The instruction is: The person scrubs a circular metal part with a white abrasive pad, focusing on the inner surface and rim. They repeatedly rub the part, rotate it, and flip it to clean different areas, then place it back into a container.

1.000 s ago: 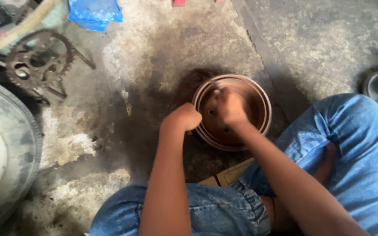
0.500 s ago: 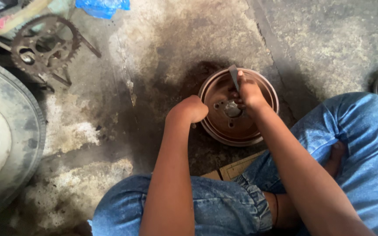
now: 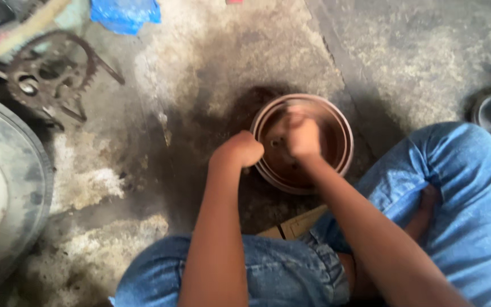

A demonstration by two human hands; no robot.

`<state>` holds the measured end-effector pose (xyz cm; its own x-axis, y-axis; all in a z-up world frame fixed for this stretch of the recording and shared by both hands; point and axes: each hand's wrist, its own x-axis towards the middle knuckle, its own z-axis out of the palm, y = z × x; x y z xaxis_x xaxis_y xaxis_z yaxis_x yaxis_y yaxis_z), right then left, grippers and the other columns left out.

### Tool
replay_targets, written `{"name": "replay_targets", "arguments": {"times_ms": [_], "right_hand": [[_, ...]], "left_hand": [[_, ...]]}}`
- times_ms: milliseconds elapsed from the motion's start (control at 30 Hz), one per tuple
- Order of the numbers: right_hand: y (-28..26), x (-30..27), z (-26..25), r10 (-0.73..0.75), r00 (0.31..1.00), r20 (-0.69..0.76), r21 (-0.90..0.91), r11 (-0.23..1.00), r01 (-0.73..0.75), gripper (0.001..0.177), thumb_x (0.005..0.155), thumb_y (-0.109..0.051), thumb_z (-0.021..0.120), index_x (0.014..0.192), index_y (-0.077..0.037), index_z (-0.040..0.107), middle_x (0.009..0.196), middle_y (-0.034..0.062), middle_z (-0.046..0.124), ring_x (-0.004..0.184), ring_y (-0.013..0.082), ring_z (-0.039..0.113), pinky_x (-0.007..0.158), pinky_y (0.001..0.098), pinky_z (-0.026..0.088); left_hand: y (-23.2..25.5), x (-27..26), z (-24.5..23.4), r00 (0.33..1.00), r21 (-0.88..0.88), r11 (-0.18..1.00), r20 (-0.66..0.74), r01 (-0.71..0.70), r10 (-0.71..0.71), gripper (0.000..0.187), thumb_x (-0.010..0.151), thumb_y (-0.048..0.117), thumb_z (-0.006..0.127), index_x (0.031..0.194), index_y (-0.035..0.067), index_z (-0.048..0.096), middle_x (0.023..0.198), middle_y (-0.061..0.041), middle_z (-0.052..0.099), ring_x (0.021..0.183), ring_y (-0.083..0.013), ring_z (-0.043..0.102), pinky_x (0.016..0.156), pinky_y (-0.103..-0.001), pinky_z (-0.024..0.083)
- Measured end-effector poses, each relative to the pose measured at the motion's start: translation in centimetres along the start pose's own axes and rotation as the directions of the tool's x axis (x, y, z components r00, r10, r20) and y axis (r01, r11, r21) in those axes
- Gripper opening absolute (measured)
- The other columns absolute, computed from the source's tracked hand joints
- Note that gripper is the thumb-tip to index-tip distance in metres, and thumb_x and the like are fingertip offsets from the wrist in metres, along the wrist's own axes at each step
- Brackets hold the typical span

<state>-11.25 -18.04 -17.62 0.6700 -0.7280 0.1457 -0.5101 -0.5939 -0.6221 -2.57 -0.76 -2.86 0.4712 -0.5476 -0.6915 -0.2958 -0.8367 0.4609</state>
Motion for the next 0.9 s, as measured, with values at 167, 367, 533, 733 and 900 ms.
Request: {"name": "replay_targets", "arguments": {"times_ms": [167, 367, 533, 733, 900], "right_hand": [[-1.6, -1.7, -0.8, -0.301, 0.946, 0.121, -0.162, 0.934, 0.318, 0.053, 0.109, -0.036, 0.037, 0.099, 0.004, 0.071, 0.082, 0.0338, 0.067, 0.071, 0.0501, 0.067, 0.065, 0.0588, 0.052], [-2.9, 0.2, -4.3, 0.024, 1.000, -0.014, 0.220, 0.975, -0.020, 0.066, 0.115, -0.042, 0.035, 0.087, 0.006, 0.070, 0.076, 0.0290, 0.064, 0.074, 0.0468, 0.068, 0.071, 0.0522, 0.052], [-3.3, 0.4, -6.5, 0.001, 0.995, 0.104, 0.089, 0.996, -0.010, 0.062, 0.114, -0.041, 0.037, 0.091, 0.007, 0.068, 0.074, 0.0312, 0.066, 0.070, 0.0487, 0.065, 0.071, 0.0552, 0.053], [-4.8, -2.4, -4.6, -0.481, 0.875, -0.046, -0.132, 0.872, 0.472, 0.046, 0.108, -0.032, 0.045, 0.088, -0.003, 0.074, 0.079, 0.0245, 0.071, 0.072, 0.0423, 0.068, 0.071, 0.0536, 0.054], [-4.5, -1.0, -4.4, 0.098, 0.991, 0.086, 0.153, 0.982, -0.110, 0.063, 0.113, -0.042, 0.039, 0.083, 0.006, 0.067, 0.075, 0.0307, 0.066, 0.070, 0.0477, 0.067, 0.070, 0.0567, 0.053]], "left_hand": [[-0.2, -0.5, 0.4, 0.996, -0.014, 0.997, 0.054, 0.072, -0.071, 0.036, 0.100, 0.012, 0.041, 0.105, -0.008, 0.071, 0.102, -0.031, 0.072, 0.087, -0.0491, 0.069, 0.079, -0.063, 0.055], [0.4, -1.1, 0.3, 0.993, 0.003, 0.999, -0.106, 0.049, -0.048, 0.051, 0.096, 0.014, 0.050, 0.142, -0.007, 0.045, 0.118, -0.033, 0.061, 0.083, -0.0406, 0.063, 0.076, -0.055, 0.052], [1.2, -2.3, -0.4, 0.994, 0.012, 0.995, 0.044, 0.100, -0.101, 0.040, 0.098, 0.010, 0.041, 0.126, -0.006, 0.065, 0.095, -0.024, 0.072, 0.071, -0.0332, 0.062, 0.073, -0.051, 0.050], [1.3, -2.8, -0.4, 0.995, -0.028, 0.995, 0.039, 0.095, -0.094, 0.039, 0.096, 0.008, 0.044, 0.122, -0.008, 0.068, 0.094, -0.024, 0.073, 0.078, -0.0335, 0.070, 0.073, -0.049, 0.054], [0.4, -1.7, 0.0, 0.995, -0.029, 0.995, -0.018, 0.096, -0.097, 0.045, 0.097, 0.012, 0.047, 0.138, -0.007, 0.049, 0.110, -0.028, 0.067, 0.085, -0.0372, 0.068, 0.078, -0.054, 0.056]]}}
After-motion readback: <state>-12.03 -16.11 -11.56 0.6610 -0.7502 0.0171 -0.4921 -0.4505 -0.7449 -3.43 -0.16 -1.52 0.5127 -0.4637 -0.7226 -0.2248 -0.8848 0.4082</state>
